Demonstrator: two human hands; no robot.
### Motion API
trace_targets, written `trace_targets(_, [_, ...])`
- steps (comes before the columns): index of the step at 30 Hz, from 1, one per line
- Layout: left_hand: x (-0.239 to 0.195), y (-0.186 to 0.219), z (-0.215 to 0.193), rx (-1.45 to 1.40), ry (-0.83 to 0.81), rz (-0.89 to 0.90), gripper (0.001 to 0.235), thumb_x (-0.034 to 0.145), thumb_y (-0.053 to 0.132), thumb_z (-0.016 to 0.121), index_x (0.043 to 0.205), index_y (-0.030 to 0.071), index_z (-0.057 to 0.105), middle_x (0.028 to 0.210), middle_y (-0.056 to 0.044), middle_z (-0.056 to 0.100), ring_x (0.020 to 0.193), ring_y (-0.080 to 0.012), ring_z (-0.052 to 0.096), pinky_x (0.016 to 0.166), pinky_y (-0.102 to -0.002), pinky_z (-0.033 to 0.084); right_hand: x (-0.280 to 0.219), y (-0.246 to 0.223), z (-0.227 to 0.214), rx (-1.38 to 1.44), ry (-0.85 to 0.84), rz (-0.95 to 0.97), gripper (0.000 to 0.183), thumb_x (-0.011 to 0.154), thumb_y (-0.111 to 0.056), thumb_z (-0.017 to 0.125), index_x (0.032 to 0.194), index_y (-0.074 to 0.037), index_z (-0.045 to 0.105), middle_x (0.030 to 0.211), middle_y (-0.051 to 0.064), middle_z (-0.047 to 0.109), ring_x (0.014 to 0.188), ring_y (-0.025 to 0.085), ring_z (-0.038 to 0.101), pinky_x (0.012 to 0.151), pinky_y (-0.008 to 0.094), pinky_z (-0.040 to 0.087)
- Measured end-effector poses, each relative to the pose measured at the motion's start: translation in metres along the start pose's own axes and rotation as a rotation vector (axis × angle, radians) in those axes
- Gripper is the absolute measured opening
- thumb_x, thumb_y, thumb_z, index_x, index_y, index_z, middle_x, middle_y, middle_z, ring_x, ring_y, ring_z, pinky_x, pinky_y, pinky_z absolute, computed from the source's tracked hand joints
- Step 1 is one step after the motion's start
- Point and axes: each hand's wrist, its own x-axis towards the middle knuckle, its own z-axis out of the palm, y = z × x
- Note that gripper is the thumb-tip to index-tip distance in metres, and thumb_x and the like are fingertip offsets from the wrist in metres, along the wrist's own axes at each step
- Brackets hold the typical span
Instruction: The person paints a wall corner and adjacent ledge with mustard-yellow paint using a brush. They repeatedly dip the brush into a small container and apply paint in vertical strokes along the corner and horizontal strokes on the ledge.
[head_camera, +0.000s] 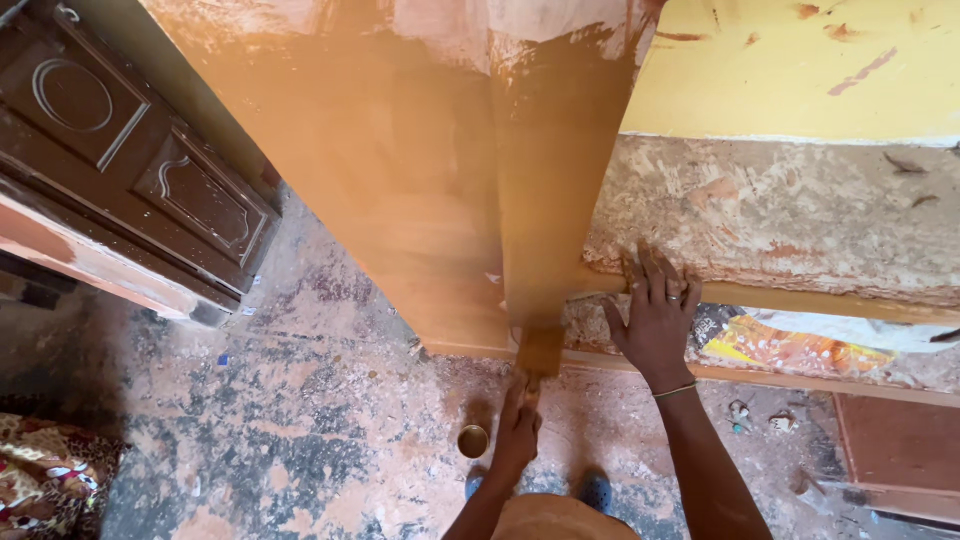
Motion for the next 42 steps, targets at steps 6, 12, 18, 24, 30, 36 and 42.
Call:
trace_targets(6, [0.001,0.012,-0.011,-0.219,0.000,-0.316,0.053,0.103,0.015,0.044,0.155,0.019,0.039,0.069,-0.003,0.049,0.048,-0.0091,0.036,0.042,-0.024,0.034,0.004,0.000,-0.001,0.011,0.021,-0.017,0.066,0.095,-0.039,0.069,0.150,-0.006,0.051,0.157,0.013,0.048,0.144,0.032,0.042,0.121,0.061,0.023])
trace_targets(12, [0.001,0.175,-0.023,-0.289,-0.140,-0.082,0.055,0.109,0.022,0.046,0.161,0.013,0.032,0.076,0.002,0.048,0.054,-0.0046,0.037,0.048,-0.021,0.035,0.002,0.002,0.001,0.022,0.004,-0.005,0.068,0.094,-0.039,0.070,0.151,-0.007,0.051,0.158,0.013,0.047,0.144,0.032,0.042,0.120,0.061,0.023])
trace_targets(18, [0.000,0.268,-0.036,-0.237,-0.245,0.267,0.056,0.111,0.026,0.042,0.161,0.011,0.024,0.088,0.002,0.054,0.056,-0.0037,0.044,0.046,-0.021,0.041,-0.001,0.003,0.002,0.038,-0.023,0.010,0.070,0.092,-0.038,0.070,0.150,-0.005,0.049,0.157,0.013,0.046,0.146,0.034,0.040,0.120,0.062,0.023])
trace_targets(24, [0.044,0.172,-0.025,-0.096,-0.044,0.033,0.053,0.111,0.026,0.039,0.162,0.012,0.032,0.087,0.000,0.055,0.057,-0.0033,0.041,0.047,-0.020,0.040,0.002,0.003,0.001,0.001,-0.032,0.011,0.071,0.093,-0.040,0.070,0.153,-0.008,0.050,0.160,0.011,0.045,0.145,0.031,0.041,0.120,0.061,0.022])
trace_targets(30, [-0.005,-0.001,-0.003,0.030,0.095,0.138,0.036,0.126,0.021,0.042,0.159,0.008,0.035,0.125,-0.017,0.056,0.106,-0.0183,0.048,0.089,-0.032,0.043,-0.002,0.004,0.004,0.000,-0.022,-0.002,0.069,0.092,-0.039,0.069,0.151,-0.008,0.051,0.159,0.012,0.046,0.146,0.032,0.040,0.121,0.061,0.022])
trace_targets(36, [-0.004,-0.008,-0.018,-0.097,0.068,-0.445,0.046,0.115,0.024,0.046,0.158,0.011,0.038,0.090,-0.005,0.052,0.069,-0.0104,0.040,0.059,-0.026,0.036,-0.002,0.006,0.006,-0.018,-0.024,0.005,0.065,0.098,-0.041,0.070,0.148,-0.002,0.052,0.150,0.014,0.048,0.144,0.033,0.041,0.124,0.062,0.023])
trace_targets(42, [0.008,0.146,-0.023,-0.309,-0.012,-0.135,0.058,0.107,0.027,0.049,0.161,0.012,0.034,0.073,0.005,0.051,0.048,-0.0029,0.035,0.040,-0.021,0.031,-0.001,0.006,0.005,0.028,0.001,-0.009,0.068,0.096,-0.042,0.067,0.152,-0.006,0.051,0.158,0.013,0.048,0.145,0.032,0.042,0.121,0.060,0.023])
